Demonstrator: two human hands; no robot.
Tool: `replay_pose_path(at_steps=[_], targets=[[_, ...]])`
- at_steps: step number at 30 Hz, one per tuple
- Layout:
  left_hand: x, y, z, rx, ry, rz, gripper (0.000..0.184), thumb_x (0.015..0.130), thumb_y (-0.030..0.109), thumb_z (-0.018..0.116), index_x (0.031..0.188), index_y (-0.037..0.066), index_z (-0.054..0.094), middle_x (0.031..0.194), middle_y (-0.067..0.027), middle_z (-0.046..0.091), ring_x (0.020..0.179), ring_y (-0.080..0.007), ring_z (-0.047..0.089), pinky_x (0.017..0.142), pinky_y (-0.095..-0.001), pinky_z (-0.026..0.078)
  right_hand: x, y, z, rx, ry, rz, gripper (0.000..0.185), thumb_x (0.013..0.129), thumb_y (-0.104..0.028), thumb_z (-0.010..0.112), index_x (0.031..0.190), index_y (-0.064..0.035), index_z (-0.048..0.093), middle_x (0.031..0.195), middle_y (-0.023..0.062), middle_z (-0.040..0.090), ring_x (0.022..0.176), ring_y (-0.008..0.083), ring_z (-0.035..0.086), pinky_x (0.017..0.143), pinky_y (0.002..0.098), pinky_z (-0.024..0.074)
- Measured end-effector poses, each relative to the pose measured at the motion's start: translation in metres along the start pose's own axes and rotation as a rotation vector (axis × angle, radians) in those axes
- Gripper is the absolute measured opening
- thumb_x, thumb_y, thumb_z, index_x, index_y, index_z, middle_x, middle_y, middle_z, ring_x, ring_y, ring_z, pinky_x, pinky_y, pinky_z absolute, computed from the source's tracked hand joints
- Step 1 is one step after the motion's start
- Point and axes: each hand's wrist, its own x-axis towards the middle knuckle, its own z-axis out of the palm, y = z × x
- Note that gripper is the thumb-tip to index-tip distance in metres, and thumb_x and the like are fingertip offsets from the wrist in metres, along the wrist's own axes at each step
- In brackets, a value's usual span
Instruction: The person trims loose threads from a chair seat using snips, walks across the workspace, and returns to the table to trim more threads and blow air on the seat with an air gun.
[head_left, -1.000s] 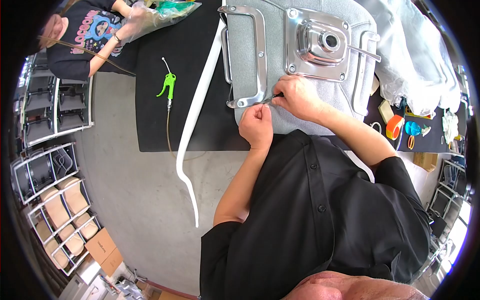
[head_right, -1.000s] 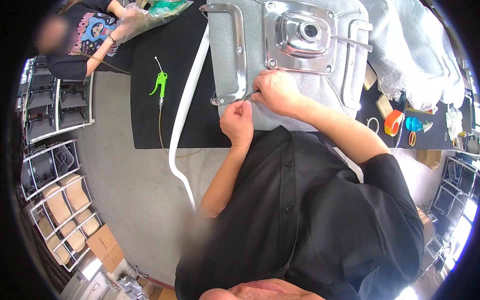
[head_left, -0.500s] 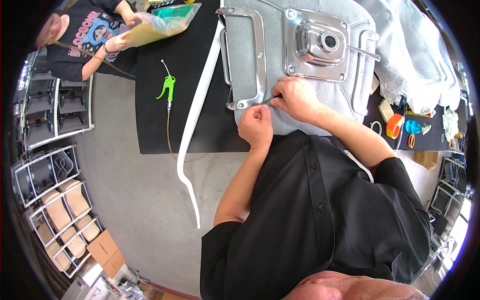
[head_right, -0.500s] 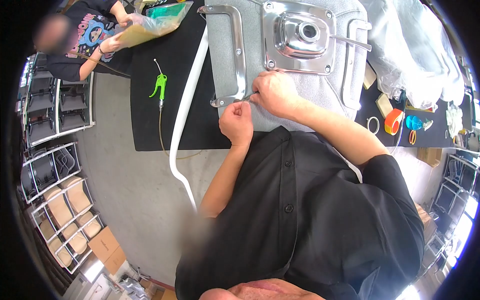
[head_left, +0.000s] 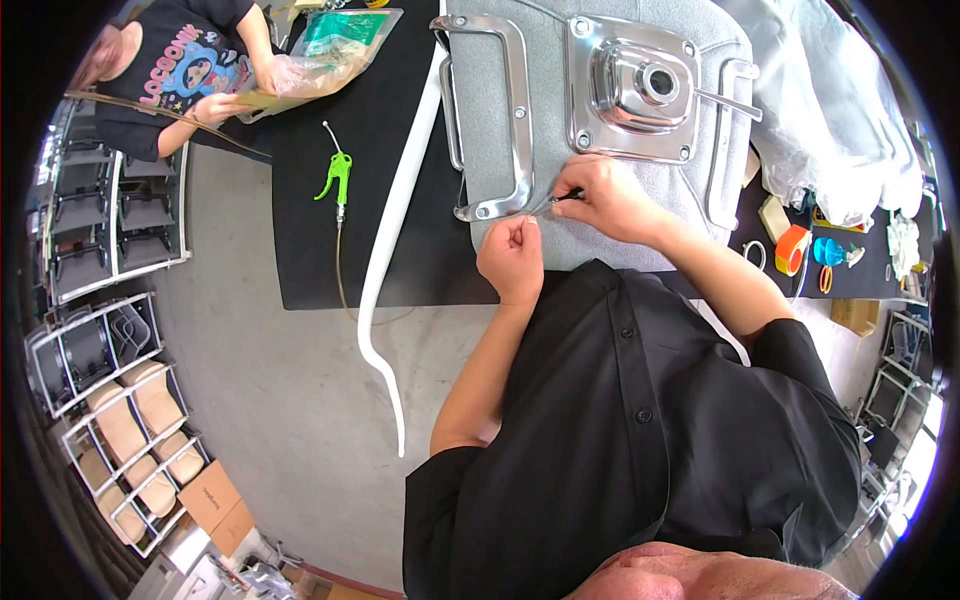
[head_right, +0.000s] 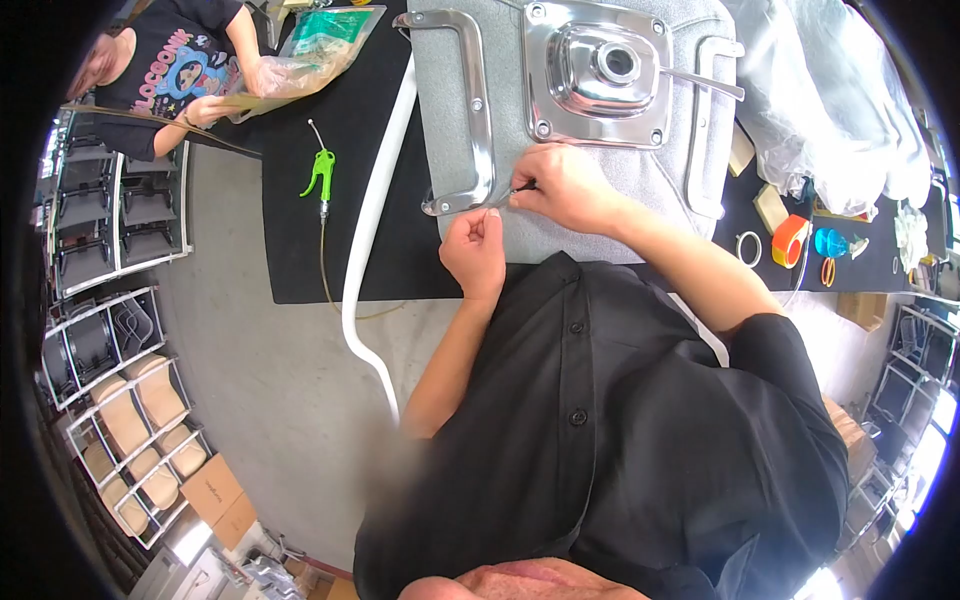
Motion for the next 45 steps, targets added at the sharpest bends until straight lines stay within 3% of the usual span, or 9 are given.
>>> replay_pose_path(at_steps=[6,18,23,27,31,34,39,43,45], targets=[[0.004,0.001,0.002,-0.201,0.053,-0.04,0.019,0.083,0.016,0.076,0.082,-0.002,0.07,0.067,-0.0018,0.066,0.058,-0.0076,0.059,0.058,-0.0254,0.047,-0.033,0.004,-0.022,0.225,-0.057,0.049,0.026,0.079,-0.016,0.078,0.095,0.0013,0.067,0.09,0.0139,0.065,0.085,0.0278,0.063,0.075,0.0369,0.049],[0.009,0.017,0.006,0.282,0.088,0.145,0.015,0.081,0.014,0.071,0.075,0.001,0.068,0.063,-0.009,0.064,0.056,-0.0177,0.062,0.057,-0.0311,0.049,-0.066,0.003,-0.015,0.296,0.023,0.14,0.023,0.079,-0.015,0.079,0.094,-0.0001,0.068,0.088,0.0114,0.064,0.083,0.0244,0.062,0.076,0.0348,0.0491],[0.003,-0.002,-0.015,-0.165,0.042,0.071,0.015,0.085,0.009,0.066,0.076,-0.003,0.063,0.064,-0.004,0.061,0.059,-0.009,0.054,0.057,-0.0278,0.045,-0.084,0.006,-0.025,0.411,0.094,0.274,0.021,0.083,-0.014,0.076,0.095,0.0011,0.068,0.087,0.0073,0.064,0.081,0.0166,0.06,0.075,0.0303,0.047],[-0.009,-0.053,-0.051,-0.315,0.178,-0.267,0.013,0.089,0.011,0.064,0.088,-0.002,0.062,0.07,-0.0014,0.058,0.058,-0.0087,0.051,0.051,-0.0241,0.044,-0.136,0.056,-0.026,0.597,0.379,0.424,0.019,0.088,-0.013,0.072,0.102,-0.001,0.068,0.091,-0.0004,0.065,0.087,0.0097,0.058,0.081,0.0271,0.046],[-0.016,-0.155,-0.09,-0.179,0.192,-0.372,0.01,0.089,0.008,0.063,0.091,-0.001,0.063,0.071,-0.0022,0.057,0.056,-0.0102,0.052,0.051,-0.0249,0.047,-0.191,0.096,-0.034,0.917,0.961,0.53,0.017,0.096,-0.017,0.065,0.101,-0.0009,0.064,0.075,-0.0033,0.056,0.065,0.0036,0.047,0.06,0.019,0.0364],[-0.022,-0.192,-0.1,-0.168,0.129,-0.445,0.01,0.089,0.008,0.062,0.092,-0.002,0.063,0.072,-0.0032,0.059,0.058,-0.01,0.054,0.052,-0.0249,0.049,-0.229,0.131,-0.024,0.721,1.259,0.737,0.021,0.1,-0.023,0.061,0.099,-0.0027,0.063,0.07,-0.0046,0.051,0.057,0.0033,0.042,0.051,0.0196,0.0312],[-0.018,-0.159,-0.086,-0.035,0.02,-0.253,0.019,0.089,0.009,0.066,0.102,-0.005,0.065,0.076,-0.0041,0.062,0.062,-0.0124,0.058,0.056,-0.0267,0.051,-0.285,0.182,0.039,0.757,1.212,1.11,0.026,0.095,-0.027,0.066,0.107,-0.0036,0.067,0.072,-0.004,0.051,0.06,0.0055,0.044,0.053,0.0229,0.0349],[0.013,-0.086,-0.078,0.205,0.062,0.5,0.013,0.09,0.006,0.069,0.098,-0.004,0.068,0.081,-0.0077,0.063,0.066,-0.0151,0.059,0.057,-0.0256,0.047,-0.298,0.226,0.09,0.591,1.001,1.302,0.026,0.092,-0.022,0.067,0.106,-0.0002,0.067,0.083,0.0026,0.063,0.07,0.012,0.055,0.063,0.0283,0.0454],[0.019,-0.045,-0.073,0.183,0.002,0.548,0.008,0.089,0.004,0.069,0.095,-0.002,0.069,0.083,-0.0093,0.063,0.067,-0.0175,0.059,0.058,-0.0287,0.048,-0.3,0.247,0.096,0.476,0.897,1.304,0.026,0.091,-0.02,0.068,0.106,0.0015,0.067,0.088,0.0065,0.068,0.075,0.016,0.061,0.068,0.0314,0.0494]])
